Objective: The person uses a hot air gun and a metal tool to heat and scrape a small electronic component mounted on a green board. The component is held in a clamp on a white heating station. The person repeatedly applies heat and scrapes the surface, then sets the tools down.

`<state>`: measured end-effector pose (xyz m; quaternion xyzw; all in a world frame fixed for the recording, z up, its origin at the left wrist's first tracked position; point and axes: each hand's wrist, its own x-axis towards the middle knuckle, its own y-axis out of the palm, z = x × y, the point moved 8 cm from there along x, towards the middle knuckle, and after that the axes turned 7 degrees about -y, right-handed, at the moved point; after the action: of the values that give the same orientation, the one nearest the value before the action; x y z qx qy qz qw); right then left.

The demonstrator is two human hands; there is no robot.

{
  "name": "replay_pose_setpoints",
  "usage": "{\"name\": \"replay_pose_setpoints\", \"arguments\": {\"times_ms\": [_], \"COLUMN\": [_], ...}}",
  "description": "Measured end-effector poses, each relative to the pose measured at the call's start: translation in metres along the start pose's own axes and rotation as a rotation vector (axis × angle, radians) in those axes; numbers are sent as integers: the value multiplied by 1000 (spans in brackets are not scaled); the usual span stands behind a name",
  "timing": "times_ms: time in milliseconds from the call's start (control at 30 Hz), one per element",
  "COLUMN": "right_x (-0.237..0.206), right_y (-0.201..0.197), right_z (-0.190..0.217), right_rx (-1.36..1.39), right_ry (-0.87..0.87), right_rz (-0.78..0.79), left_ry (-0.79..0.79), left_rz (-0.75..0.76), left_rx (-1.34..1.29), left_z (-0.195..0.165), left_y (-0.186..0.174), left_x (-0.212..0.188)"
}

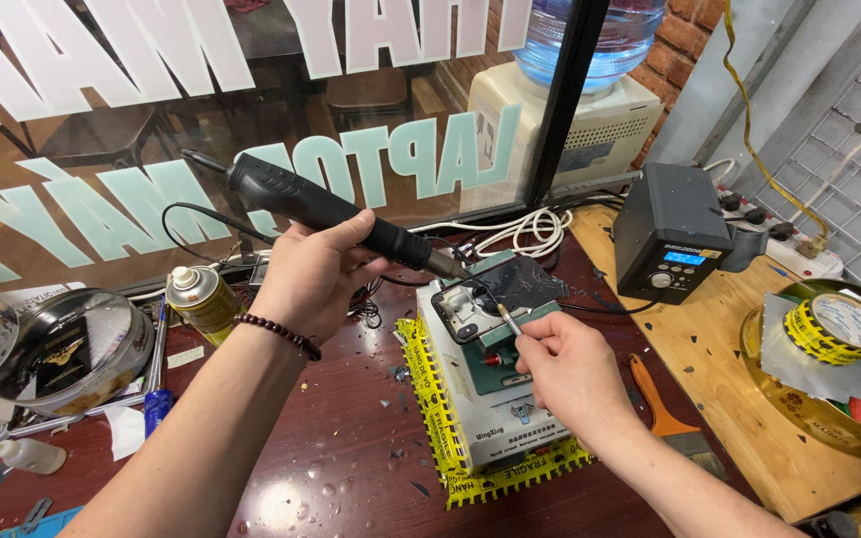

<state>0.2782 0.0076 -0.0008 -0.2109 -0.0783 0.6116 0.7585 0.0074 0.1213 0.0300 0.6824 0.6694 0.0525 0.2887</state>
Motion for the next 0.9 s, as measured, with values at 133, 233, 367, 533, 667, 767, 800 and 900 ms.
{"name": "replay_pose_setpoints", "arguments": {"times_ms": [133, 233, 367, 533, 667, 767, 800, 900], "right_x": [11, 16, 10, -10, -13, -9, -8, -3], "right_y": [-8, -15, -20, -11, -7, -3, -1, 8], "right_z": [-3, -1, 9, 24, 29, 28, 28, 26], "right_rx": [28, 40, -155, -406, -523, -564, -566, -502], "right_ry": [8, 4, -51, -180, -179, -165, -170, -174], "right_rz": [-49, -58, -15, 113, 153, 155, 154, 178], "left_ry": [6, 5, -9, -43, -53, -72, -69, -62], "left_rz": [-18, -17, -35, -72, -106, -114, -98, -51], "left_rx": [3, 15, 27, 28, 27, 35, 26, 0], "left_z": [-4, -2, 1, 7, 8, 9, 9, 9], "left_y": [-15, -27, -47, -70, -80, -79, -76, -67], "left_x": [-4, -10, -20, -30, -36, -39, -40, -43]}}
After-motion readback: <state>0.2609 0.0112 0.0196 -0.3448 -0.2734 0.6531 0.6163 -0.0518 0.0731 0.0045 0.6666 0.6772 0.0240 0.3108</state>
